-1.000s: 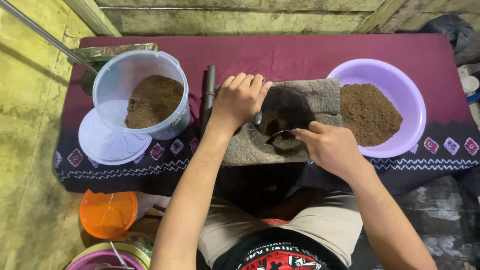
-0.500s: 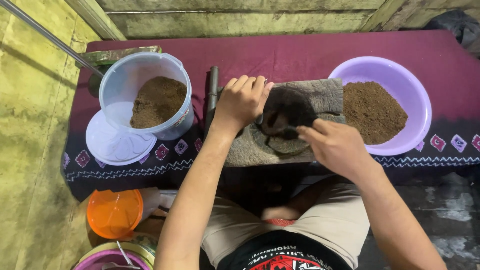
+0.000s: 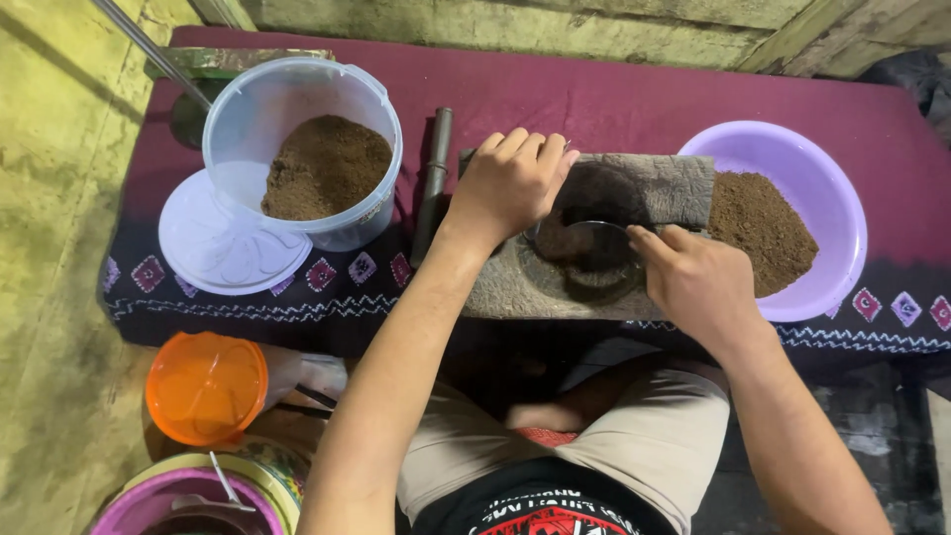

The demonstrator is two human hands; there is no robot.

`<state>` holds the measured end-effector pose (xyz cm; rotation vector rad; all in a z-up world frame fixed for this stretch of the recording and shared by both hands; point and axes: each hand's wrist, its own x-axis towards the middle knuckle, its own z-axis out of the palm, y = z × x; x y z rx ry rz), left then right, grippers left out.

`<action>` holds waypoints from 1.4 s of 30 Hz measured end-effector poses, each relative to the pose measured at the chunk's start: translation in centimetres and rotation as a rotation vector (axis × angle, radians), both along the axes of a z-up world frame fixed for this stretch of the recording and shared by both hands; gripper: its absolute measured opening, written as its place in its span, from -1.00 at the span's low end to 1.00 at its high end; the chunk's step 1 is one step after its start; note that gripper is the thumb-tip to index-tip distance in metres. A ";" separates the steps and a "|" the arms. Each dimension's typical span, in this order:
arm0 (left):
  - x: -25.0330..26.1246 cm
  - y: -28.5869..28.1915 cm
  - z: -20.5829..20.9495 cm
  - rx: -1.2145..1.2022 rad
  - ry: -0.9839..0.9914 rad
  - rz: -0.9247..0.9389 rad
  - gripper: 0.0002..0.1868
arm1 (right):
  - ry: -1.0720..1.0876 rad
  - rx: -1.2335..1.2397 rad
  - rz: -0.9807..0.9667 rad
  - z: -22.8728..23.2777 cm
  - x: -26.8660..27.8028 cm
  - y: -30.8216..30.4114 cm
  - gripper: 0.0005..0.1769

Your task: Transferring and mixing brown powder in a stone mortar using a spoon and a knife

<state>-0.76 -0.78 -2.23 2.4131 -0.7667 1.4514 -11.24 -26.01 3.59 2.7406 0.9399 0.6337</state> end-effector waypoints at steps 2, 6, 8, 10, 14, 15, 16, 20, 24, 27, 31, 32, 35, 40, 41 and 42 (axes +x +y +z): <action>0.1 0.0 0.1 -0.007 0.012 -0.017 -0.71 | -0.001 -0.015 0.013 -0.2 0.5 -0.7 -0.69; 0.2 0.0 0.1 -0.021 0.019 -0.020 -0.72 | 0.106 -0.003 0.059 1.1 0.0 -0.3 -0.74; 0.2 0.0 0.2 -0.020 0.023 -0.022 -0.72 | 0.157 -0.026 0.019 0.7 0.3 -0.4 -0.74; 0.2 0.0 0.1 -0.016 0.032 -0.032 -0.73 | 0.212 -0.046 -0.031 0.6 0.4 -0.1 -0.74; 0.8 -0.2 -0.2 -0.031 0.033 -0.036 -0.72 | 0.329 -0.049 -0.096 1.2 1.4 0.8 -0.78; 0.8 -0.2 -0.4 -0.035 0.042 -0.042 -0.71 | 0.380 -0.072 -0.121 1.4 1.5 0.9 -0.76; 0.7 0.0 -0.2 -0.035 0.045 -0.044 -0.71 | 0.383 -0.072 -0.123 1.3 1.7 0.9 -0.76; 0.5 0.1 0.3 -0.028 0.048 -0.041 -0.71 | 0.466 -0.106 -0.133 1.2 2.3 0.6 -0.74; 0.5 0.3 0.4 -0.009 0.058 -0.039 -0.72 | 0.528 -0.124 -0.125 1.7 2.6 1.0 -0.69; 0.6 0.2 0.2 -0.014 0.072 -0.039 -0.70 | 0.508 -0.182 -0.141 0.8 2.7 1.7 -0.72; 1.5 0.4 -0.7 0.027 0.049 -0.022 -0.70 | 0.521 -0.099 -0.108 0.5 2.3 2.1 -0.74; 1.3 0.5 -0.5 0.030 0.063 -0.026 -0.70 | 0.537 -0.096 -0.090 0.4 2.2 2.0 -0.72; 1.1 0.7 -0.1 0.047 0.077 -0.027 -0.71 | 0.562 -0.078 -0.050 0.4 2.3 2.0 -0.70; 0.8 1.0 0.1 0.068 0.097 -0.027 -0.69 | 0.599 -0.027 -0.011 0.2 2.4 1.7 -0.71; 0.8 1.1 0.3 0.073 0.103 -0.026 -0.68 | 0.583 -0.038 -0.024 0.2 2.2 1.7 -0.71; 0.8 1.1 0.5 0.078 0.109 -0.024 -0.68 | 0.568 -0.049 -0.037 0.3 2.0 1.7 -0.71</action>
